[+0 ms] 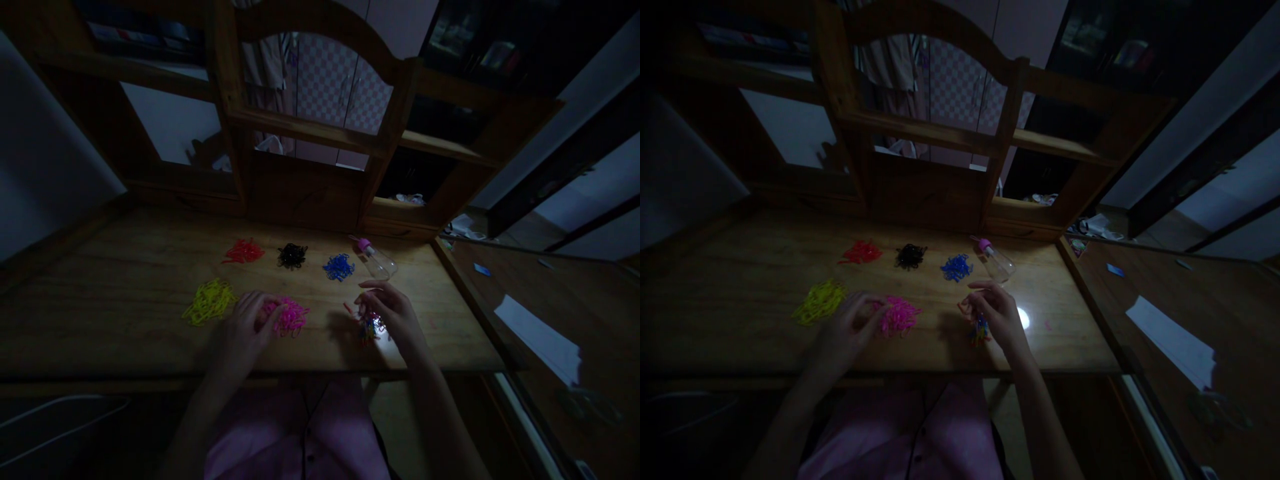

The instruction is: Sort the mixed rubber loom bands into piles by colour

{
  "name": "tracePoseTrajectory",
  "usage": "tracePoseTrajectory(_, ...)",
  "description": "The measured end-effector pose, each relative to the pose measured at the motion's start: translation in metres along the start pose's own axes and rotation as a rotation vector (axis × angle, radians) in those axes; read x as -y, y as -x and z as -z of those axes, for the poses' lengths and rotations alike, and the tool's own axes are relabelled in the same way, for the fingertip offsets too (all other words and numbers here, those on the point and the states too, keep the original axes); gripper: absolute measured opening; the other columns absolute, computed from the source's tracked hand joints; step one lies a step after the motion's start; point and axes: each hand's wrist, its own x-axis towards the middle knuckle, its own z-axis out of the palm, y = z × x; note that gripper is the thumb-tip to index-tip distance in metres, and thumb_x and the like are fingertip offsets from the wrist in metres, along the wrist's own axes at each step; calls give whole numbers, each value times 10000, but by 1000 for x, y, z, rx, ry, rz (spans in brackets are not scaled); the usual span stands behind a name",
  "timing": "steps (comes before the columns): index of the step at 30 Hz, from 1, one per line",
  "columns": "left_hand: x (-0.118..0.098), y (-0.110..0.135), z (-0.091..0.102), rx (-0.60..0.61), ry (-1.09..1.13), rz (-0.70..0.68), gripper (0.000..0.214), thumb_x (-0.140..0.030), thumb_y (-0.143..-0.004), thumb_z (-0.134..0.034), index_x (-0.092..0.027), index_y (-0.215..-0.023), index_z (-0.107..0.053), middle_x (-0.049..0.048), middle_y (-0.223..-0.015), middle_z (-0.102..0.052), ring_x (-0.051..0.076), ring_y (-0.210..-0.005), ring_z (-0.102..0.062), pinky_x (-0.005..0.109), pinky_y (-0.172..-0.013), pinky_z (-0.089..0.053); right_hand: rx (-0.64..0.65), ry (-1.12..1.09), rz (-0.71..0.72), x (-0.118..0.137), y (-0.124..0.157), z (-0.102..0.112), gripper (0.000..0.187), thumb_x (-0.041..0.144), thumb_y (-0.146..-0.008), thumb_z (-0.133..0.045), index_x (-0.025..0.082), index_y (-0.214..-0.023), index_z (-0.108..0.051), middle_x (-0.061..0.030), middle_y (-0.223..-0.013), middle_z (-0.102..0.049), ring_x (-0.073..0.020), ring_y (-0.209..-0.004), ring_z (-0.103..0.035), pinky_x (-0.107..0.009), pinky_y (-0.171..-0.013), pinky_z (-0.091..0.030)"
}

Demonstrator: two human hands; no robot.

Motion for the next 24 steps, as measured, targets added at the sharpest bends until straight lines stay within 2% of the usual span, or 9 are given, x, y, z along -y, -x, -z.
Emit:
tracePoseTrajectory(4, 4, 4, 11, -99, 343, 296, 245, -423, -820, -650, -216, -951, -648, 35, -951, -686, 215, -892, -643, 329, -797, -505, 4, -111, -75, 1, 2, -14, 314, 367, -856, -649, 186, -1110, -611, -80, -927, -722, -173, -772, -690, -301, -688, -548)
tracePoseTrajectory(7, -6, 11, 7, -110, 748, 478, 325, -376, -748, -736, -185, -1003, -672, 48, -927, -707, 184, -818, -662, 290, -751, -529, -2, -107, -69, 11, 8, -42, 247, 348, -835, -677, 196, -1028, -659, -77, -923, -730, -192, -780, -702, -331, -703, -565)
tracePoseTrajectory(10, -23, 20, -7, -42, 1119, 629, 320, -282, -704, -776, -171, -990, -685, 46, -904, -711, 161, -793, -667, 276, -764, -541, -39, 41, 59, 23, 18, -79, 129, 319, -838, -679, 227, -927, -696, -48, -877, -727, -193, -749, -689, -343, -684, -561)
tracePoseTrajectory(12, -31, 28, -18, 52, 1263, 661, 267, -228, -714, -756, -174, -967, -690, 48, -928, -710, 170, -830, -672, 277, -783, -546, -33, 224, 215, 27, 24, -100, 98, 284, -868, -647, 271, -944, -708, -27, -891, -722, -190, -769, -671, -354, -706, -549)
tracePoseTrajectory(15, -35, 36, -29, 93, 1349, 662, 167, -195, -755, -698, -188, -922, -690, 36, -936, -706, 166, -860, -669, 254, -776, -548, -36, 446, 427, 23, 29, -119, 161, 229, -905, -591, 311, -1000, -692, -25, -924, -707, -205, -832, -635, -381, -743, -520)
tracePoseTrajectory(17, -36, 39, -31, 78, 1371, 675, 155, -196, -767, -682, -197, -922, -689, 31, -932, -706, 163, -878, -668, 245, -777, -548, -73, 543, 486, 17, 30, -124, 182, 205, -914, -566, 306, -1009, -684, -46, -948, -685, -221, -876, -605, -397, -754, -501)
tracePoseTrajectory(21, -39, 39, -28, 94, 1395, 665, 231, -200, -758, -696, -183, -988, -696, 63, -979, -712, 208, -962, -669, 287, -821, -551, -183, 583, 486, 10, 30, -124, 118, 214, -879, -608, 300, -913, -681, -66, -931, -621, -233, -868, -571, -383, -693, -489)
tracePoseTrajectory(24, -43, 40, -25, 57, 1387, 679, 222, -224, -768, -705, -177, -985, -708, 77, -1016, -719, 230, -988, -669, 314, -842, -550, -194, 518, 423, 12, 31, -121, 98, 202, -853, -632, 295, -869, -658, -52, -919, -590, -221, -859, -569, -359, -683, -486)
